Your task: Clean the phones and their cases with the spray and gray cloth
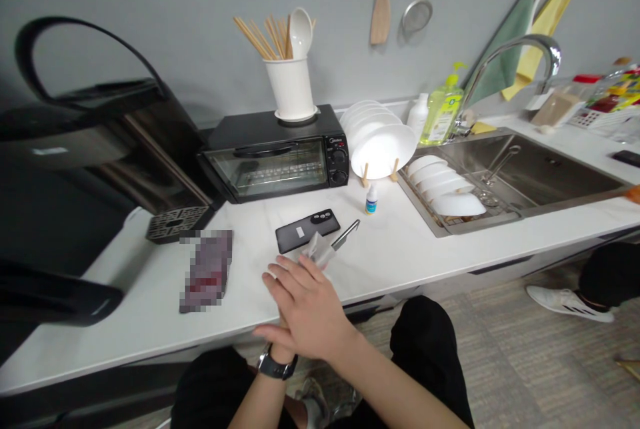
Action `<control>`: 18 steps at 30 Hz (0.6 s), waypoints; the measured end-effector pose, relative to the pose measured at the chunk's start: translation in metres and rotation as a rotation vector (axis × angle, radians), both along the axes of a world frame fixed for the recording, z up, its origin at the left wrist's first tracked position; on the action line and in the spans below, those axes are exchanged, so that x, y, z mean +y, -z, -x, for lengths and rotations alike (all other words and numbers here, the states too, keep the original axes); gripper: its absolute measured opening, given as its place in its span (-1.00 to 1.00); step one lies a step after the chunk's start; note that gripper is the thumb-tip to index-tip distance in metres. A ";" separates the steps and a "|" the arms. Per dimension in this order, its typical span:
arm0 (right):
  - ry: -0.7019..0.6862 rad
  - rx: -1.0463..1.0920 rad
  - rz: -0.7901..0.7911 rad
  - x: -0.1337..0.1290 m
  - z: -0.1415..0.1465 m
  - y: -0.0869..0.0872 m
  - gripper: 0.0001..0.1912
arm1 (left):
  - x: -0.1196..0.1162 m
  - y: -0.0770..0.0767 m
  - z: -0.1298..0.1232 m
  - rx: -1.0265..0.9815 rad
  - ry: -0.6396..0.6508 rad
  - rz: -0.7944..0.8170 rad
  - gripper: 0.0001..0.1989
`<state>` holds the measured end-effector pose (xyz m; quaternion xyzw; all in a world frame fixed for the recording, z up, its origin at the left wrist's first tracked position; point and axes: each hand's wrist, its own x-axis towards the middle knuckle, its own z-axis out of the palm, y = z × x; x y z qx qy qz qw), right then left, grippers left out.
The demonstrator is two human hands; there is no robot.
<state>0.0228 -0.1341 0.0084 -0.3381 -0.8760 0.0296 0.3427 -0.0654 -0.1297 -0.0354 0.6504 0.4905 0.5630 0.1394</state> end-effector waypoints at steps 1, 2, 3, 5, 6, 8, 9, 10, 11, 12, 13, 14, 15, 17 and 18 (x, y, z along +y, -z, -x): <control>-0.009 -0.015 -0.010 0.003 -0.003 -0.001 -0.33 | 0.000 -0.001 0.000 -0.025 0.009 0.005 -0.65; 0.001 -0.025 -0.011 0.009 -0.011 -0.003 -0.34 | 0.002 -0.004 -0.001 -0.035 0.022 0.020 -0.62; 0.033 -0.029 -0.003 0.018 -0.023 -0.004 -0.36 | 0.005 -0.007 -0.003 -0.033 0.039 0.039 -0.61; 0.157 -0.016 0.018 0.040 -0.052 -0.008 -0.45 | 0.012 -0.013 -0.006 -0.014 0.091 0.056 -0.69; 0.240 0.004 0.026 0.050 -0.066 -0.009 -0.50 | 0.016 -0.015 -0.007 -0.012 0.121 0.045 -0.76; 0.376 0.050 0.048 0.061 -0.081 -0.009 -0.56 | 0.021 -0.017 -0.008 -0.008 0.172 0.016 -0.80; 0.411 0.072 0.056 0.061 -0.081 -0.008 -0.57 | 0.022 -0.016 -0.008 -0.002 0.184 0.009 -0.79; 0.411 0.086 0.066 0.056 -0.075 -0.006 -0.57 | 0.021 -0.013 -0.008 0.007 0.183 0.005 -0.79; 0.381 0.092 0.071 0.047 -0.065 -0.004 -0.56 | 0.020 -0.010 -0.007 0.012 0.172 0.004 -0.80; 0.328 0.088 0.067 0.036 -0.051 -0.002 -0.54 | 0.018 -0.007 -0.005 0.014 0.156 0.002 -0.79; 0.251 0.074 0.063 0.023 -0.036 -0.001 -0.50 | 0.015 -0.003 -0.004 0.014 0.141 -0.002 -0.76; 0.185 0.049 0.044 0.011 -0.022 0.001 -0.43 | 0.012 0.001 -0.002 0.007 0.126 -0.013 -0.72; 0.126 0.022 0.023 0.002 -0.010 0.001 -0.36 | 0.008 0.003 -0.001 -0.011 0.115 -0.028 -0.69; 0.059 -0.035 -0.005 -0.007 0.000 0.000 -0.29 | 0.003 0.005 0.000 -0.064 0.109 -0.056 -0.62; 0.051 -0.054 -0.009 -0.004 -0.002 -0.001 -0.29 | 0.003 0.004 0.000 -0.084 0.116 -0.058 -0.61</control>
